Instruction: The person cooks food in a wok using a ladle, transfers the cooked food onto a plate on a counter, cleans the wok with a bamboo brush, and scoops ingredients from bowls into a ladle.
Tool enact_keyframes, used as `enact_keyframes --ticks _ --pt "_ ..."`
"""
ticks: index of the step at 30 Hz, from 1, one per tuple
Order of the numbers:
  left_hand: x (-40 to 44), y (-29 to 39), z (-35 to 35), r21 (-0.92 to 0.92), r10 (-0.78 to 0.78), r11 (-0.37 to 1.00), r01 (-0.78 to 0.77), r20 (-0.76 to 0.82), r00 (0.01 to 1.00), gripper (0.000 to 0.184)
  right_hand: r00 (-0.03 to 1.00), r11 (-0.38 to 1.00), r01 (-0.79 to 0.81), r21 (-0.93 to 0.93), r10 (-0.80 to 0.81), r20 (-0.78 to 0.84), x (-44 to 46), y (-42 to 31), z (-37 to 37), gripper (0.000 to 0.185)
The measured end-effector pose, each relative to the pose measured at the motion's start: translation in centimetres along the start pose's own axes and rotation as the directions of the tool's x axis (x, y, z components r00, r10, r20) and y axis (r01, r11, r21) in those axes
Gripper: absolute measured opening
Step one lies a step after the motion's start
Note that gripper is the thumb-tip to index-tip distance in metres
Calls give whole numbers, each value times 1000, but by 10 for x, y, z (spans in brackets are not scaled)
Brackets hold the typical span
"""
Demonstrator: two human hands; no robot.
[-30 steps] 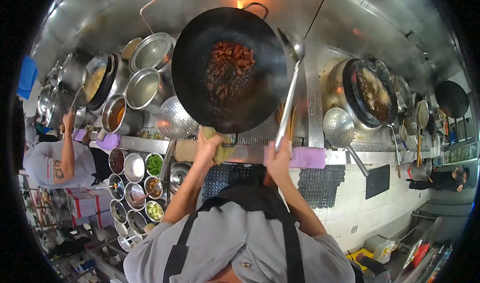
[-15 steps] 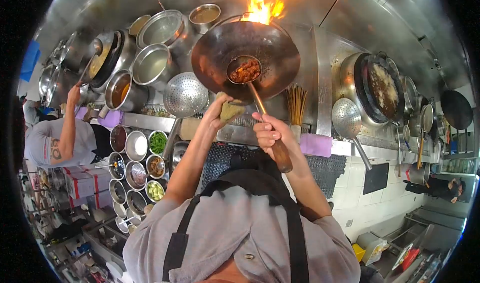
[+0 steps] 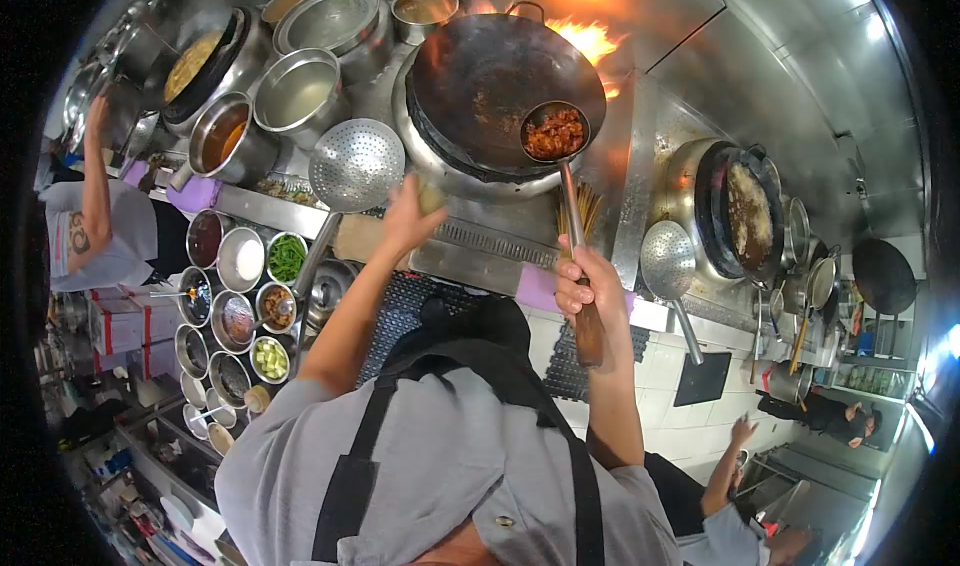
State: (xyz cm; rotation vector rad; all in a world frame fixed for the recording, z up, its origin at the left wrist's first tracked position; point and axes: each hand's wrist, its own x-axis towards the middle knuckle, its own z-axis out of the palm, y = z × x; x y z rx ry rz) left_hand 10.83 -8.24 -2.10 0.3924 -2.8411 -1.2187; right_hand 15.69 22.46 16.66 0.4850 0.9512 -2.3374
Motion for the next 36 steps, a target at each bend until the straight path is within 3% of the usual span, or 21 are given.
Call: enact_keyframes --ticks 2,4,7,8,10,11,12,13,15,17,18,21,22,25,30,33,34,36 --pt "-29 -49 -11 231 -8 973 -4 49 999 97 999 999 14 -51 -16 -36 -3 -3 8 27" --pt "-52 -94 -5 416 -121 907 62 117 986 89 999 998 4 -67 -6 -37 -1 -9 6 27" --pt "-78 -74 -24 513 -49 857 53 -21 999 86 998 999 -53 8 53 13 5 -17 -4 30" --pt "-85 -65 -24 518 121 855 -7 -187 975 61 996 995 -82 53 81 26 3 -19 -5 31" --pt "-101 -57 -7 324 297 909 -263 -57 953 30 992 988 -118 97 113 56 6 -24 -9 35" --pt "-114 -49 16 176 467 873 -454 -40 883 10 990 988 -126 92 120 73 8 -25 -15 38" --pt "-129 -45 46 64 371 918 -391 207 905 12 987 987 -137 86 129 92 9 -28 -19 41" --pt "-139 -54 85 -170 460 888 -427 320 828 14 986 990 -140 22 137 90 9 -32 -20 41" --pt "-156 -95 197 -49 418 876 -480 574 704 24 984 985 -142 -98 151 91 14 -36 -23 41" --pt "-171 -75 227 52 342 892 -449 570 747 42 989 973 -143 -183 147 4 10 -41 -10 42" --pt "-175 -65 238 198 232 862 -467 664 711 55 987 966 -156 -206 160 1 10 -46 -10 42" --pt "-179 -63 285 248 193 854 -458 667 720 55 986 939 -166 -302 161 -43 5 -56 -4 43" --pt "-178 -60 295 296 114 844 -447 716 688 55 986 930 -164 -328 160 -40 2 -58 -4 44" --pt "-182 -67 315 344 110 797 -497 726 678 56 985 899 -170 -403 167 -44 -7 -60 2 45" --pt "-171 -45 314 343 -48 892 -294 719 694 51 960 836 -208 -509 273 56 -23 -63 7 49" --pt "-181 -48 277 237 -40 959 -157 658 752 48 914 799 -228 -557 372 160 -30 -60 6 54" --pt "-195 -59 263 50 -49 998 27 522 852 46 891 782 -235 -577 411 194 -32 -58 8 54" --pt "-230 -94 238 -26 -165 982 187 366 916 45 848 735 -253 -629 482 222 -37 -52 17 55"
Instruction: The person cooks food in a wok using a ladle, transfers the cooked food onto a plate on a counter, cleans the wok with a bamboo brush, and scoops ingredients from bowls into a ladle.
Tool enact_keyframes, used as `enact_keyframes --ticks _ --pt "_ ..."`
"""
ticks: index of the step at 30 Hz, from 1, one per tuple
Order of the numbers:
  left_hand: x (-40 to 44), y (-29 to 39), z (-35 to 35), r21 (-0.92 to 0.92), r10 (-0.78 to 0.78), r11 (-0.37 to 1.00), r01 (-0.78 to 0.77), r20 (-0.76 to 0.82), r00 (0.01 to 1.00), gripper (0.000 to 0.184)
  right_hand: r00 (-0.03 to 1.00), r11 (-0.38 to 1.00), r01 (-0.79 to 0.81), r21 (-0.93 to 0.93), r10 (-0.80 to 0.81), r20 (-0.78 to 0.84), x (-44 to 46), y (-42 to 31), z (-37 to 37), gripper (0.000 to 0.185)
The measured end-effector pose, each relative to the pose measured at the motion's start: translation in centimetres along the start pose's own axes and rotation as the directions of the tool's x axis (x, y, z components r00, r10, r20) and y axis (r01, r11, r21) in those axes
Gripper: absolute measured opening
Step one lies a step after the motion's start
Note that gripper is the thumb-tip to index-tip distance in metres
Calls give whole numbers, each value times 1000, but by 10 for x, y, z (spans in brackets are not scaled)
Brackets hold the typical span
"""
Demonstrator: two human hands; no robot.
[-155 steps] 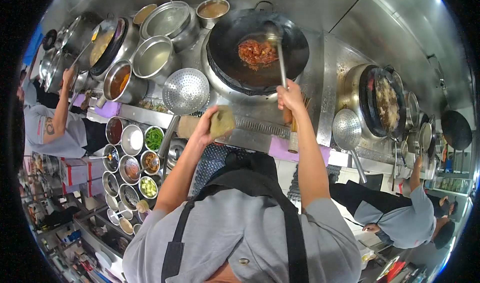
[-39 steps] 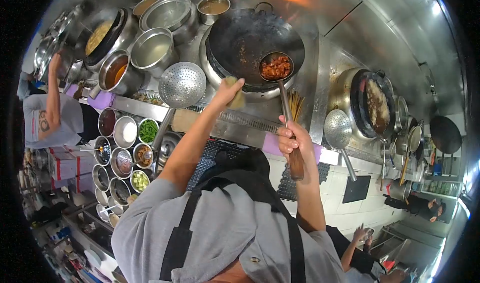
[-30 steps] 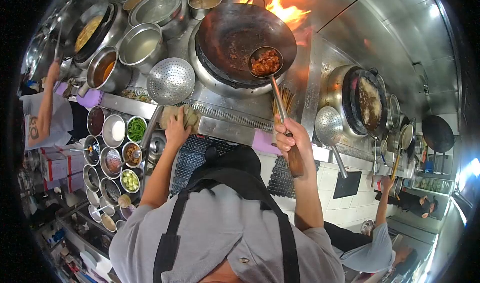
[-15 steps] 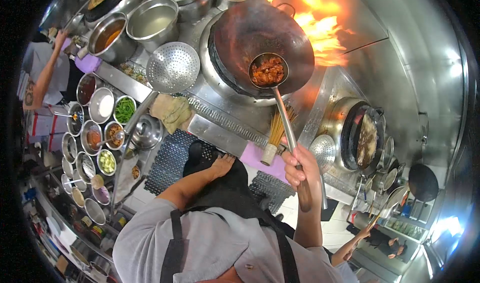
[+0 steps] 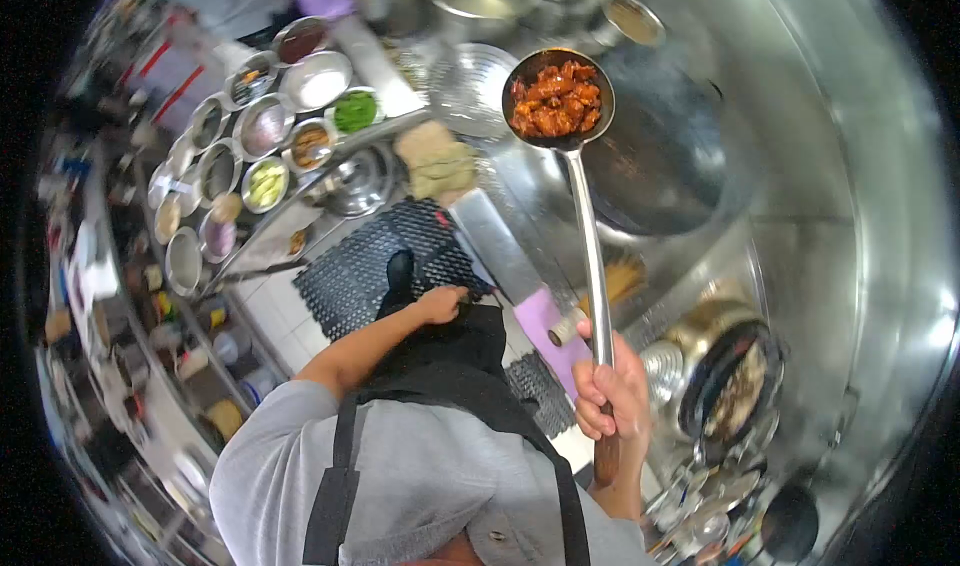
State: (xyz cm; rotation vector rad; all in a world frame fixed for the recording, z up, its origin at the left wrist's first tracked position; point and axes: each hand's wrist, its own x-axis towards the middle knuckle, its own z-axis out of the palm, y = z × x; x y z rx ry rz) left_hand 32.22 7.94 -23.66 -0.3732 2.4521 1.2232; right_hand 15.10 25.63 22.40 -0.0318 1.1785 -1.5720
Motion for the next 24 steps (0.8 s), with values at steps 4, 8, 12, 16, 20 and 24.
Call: enact_keyframes --ticks 4,8,12,16,20,24 --pt "-112 -78 -31 -159 -486 874 460 -243 840 38 982 982 -123 -140 142 128 6 8 29 57" --pt "-248 -119 -7 -359 -810 586 727 -263 524 31 911 910 -234 -342 328 249 19 30 61 49" --pt "-362 -122 50 -622 -857 515 590 -359 370 40 782 774 -265 -575 521 342 30 59 111 52" --pt "-488 -95 38 -882 -905 418 215 -426 11 41 617 620 -310 -721 708 344 60 116 195 52" --pt "-658 -79 56 -838 -634 509 196 -519 -573 28 489 481 -275 -833 816 309 46 175 291 52" --pt "-838 -21 20 -841 -127 479 250 -349 -928 17 345 364 -168 -916 892 291 59 254 385 55"
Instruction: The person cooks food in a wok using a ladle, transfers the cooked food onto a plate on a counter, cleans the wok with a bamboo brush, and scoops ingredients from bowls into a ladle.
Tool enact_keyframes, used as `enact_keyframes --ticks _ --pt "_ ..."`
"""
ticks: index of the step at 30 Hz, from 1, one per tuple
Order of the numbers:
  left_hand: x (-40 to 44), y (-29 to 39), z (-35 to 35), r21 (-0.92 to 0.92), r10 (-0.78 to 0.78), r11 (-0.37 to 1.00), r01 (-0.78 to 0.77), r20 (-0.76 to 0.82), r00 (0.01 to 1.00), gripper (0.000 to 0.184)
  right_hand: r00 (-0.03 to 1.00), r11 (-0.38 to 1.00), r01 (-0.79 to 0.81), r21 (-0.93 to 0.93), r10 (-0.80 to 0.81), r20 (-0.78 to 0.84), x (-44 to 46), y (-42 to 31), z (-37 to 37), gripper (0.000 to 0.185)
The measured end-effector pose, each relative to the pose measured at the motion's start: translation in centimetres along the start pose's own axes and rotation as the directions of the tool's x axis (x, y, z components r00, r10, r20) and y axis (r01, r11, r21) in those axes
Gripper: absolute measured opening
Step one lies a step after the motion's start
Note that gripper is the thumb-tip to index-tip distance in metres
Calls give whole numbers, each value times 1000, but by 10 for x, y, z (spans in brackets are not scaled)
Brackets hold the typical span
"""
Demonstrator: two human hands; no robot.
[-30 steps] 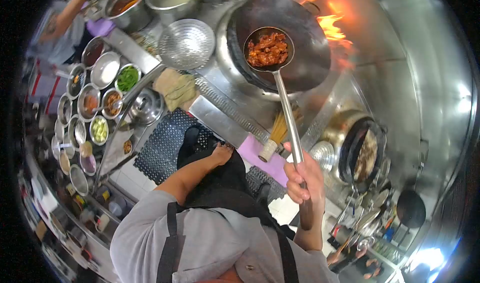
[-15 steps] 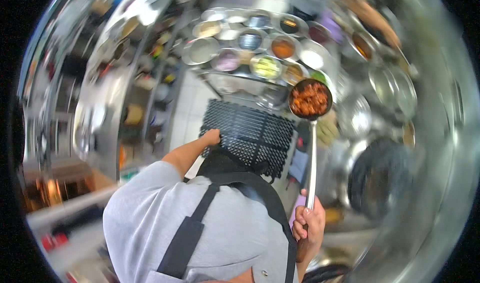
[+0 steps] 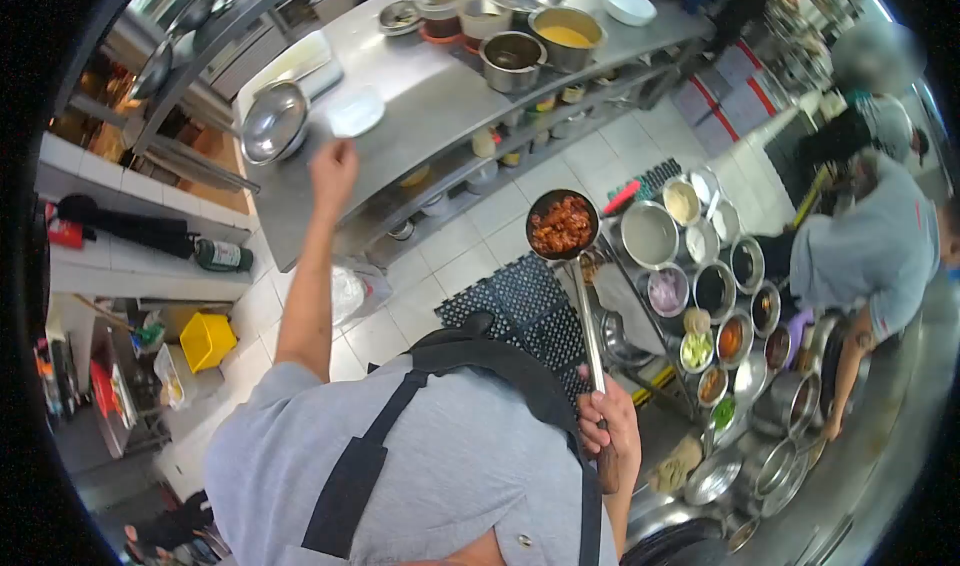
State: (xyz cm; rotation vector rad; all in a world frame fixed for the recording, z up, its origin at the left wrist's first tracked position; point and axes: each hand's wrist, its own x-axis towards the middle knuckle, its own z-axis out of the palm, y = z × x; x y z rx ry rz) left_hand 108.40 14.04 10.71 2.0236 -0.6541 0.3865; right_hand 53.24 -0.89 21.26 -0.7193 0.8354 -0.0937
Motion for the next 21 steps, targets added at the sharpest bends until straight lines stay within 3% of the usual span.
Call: enact_keyframes --ticks 1,2,3,5,9,10,12,14,15,16,17,18,21 --pt "45 -5 -43 31 111 994 -108 -110 988 15 1000 999 -21 -49 22 16 -1 -13 29 55" --pt "86 -8 -66 164 115 983 -83 -200 973 13 998 992 -42 -117 47 45 21 -27 35 55" --pt "119 8 -86 154 202 975 -159 -323 925 14 996 989 -58 -134 67 64 41 -39 43 54" --pt "162 16 -112 127 188 981 -147 -429 884 14 985 986 -93 -140 111 132 82 -65 58 52" --pt "175 -5 -119 -103 10 993 -56 -404 915 15 944 954 -111 -278 189 272 150 -121 115 48" --pt "152 -7 -106 -159 -71 987 14 -357 931 15 931 945 -103 -311 202 305 169 -131 125 46" --pt "94 -29 -74 -212 -240 952 222 -61 969 15 897 924 -98 -370 243 369 207 -147 143 44" --pt "8 -56 -25 -238 -287 920 311 130 949 21 850 897 -67 -437 281 447 252 -167 168 43" --pt "-26 -46 -26 -150 -444 802 578 498 745 33 834 889 -72 -452 302 461 270 -174 181 42" --pt "-48 -22 -33 117 -488 805 581 688 538 43 818 880 -73 -469 322 477 287 -180 194 42" --pt "-109 -72 -16 -41 -273 863 503 800 534 50 800 871 -70 -486 340 495 307 -188 208 41" --pt "-140 -66 -15 146 -425 779 610 839 341 52 778 850 -50 -524 362 514 328 -194 218 41" --pt "-194 -51 -23 186 -578 605 774 772 266 54 725 803 -32 -595 428 540 387 -190 243 38"
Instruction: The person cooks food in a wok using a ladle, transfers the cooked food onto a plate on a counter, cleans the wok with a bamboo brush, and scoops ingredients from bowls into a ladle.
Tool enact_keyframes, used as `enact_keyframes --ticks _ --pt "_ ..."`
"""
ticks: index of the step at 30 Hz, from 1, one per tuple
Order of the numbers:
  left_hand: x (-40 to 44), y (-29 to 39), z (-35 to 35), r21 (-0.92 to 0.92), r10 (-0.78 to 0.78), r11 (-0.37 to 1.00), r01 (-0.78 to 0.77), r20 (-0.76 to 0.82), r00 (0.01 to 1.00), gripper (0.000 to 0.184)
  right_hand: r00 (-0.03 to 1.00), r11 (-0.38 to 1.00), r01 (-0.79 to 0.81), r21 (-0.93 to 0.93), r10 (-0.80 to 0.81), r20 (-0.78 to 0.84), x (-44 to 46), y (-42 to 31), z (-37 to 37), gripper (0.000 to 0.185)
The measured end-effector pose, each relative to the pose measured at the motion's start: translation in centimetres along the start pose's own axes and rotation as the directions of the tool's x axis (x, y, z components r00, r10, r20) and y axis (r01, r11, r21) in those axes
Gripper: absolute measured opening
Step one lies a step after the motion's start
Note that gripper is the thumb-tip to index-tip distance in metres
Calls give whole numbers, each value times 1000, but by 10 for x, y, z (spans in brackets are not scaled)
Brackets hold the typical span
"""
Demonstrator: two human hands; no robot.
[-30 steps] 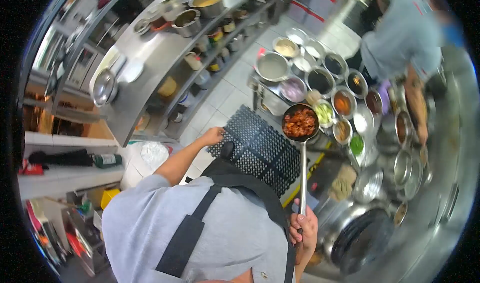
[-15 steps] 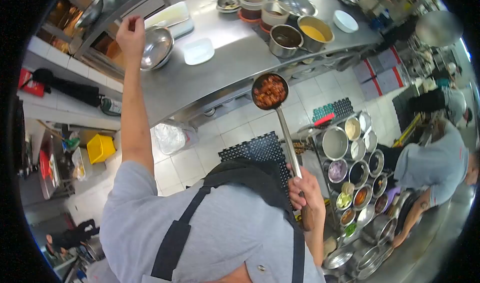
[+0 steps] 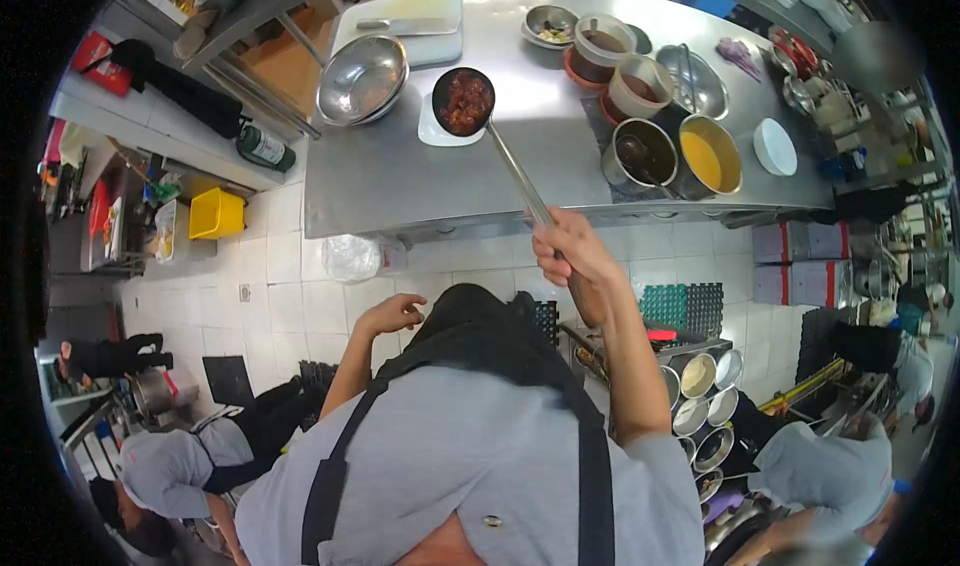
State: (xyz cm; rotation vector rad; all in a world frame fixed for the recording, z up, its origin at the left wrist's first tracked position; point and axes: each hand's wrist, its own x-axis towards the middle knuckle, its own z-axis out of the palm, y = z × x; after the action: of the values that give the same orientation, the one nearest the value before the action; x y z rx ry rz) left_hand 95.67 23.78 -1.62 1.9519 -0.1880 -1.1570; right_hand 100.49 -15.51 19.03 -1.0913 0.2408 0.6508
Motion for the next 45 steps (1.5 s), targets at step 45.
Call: enact_keyframes --ticks 45 --pt "73 35 -156 40 204 975 -216 204 957 42 811 538 -144 -831 -417 -410 55 79 76 58"
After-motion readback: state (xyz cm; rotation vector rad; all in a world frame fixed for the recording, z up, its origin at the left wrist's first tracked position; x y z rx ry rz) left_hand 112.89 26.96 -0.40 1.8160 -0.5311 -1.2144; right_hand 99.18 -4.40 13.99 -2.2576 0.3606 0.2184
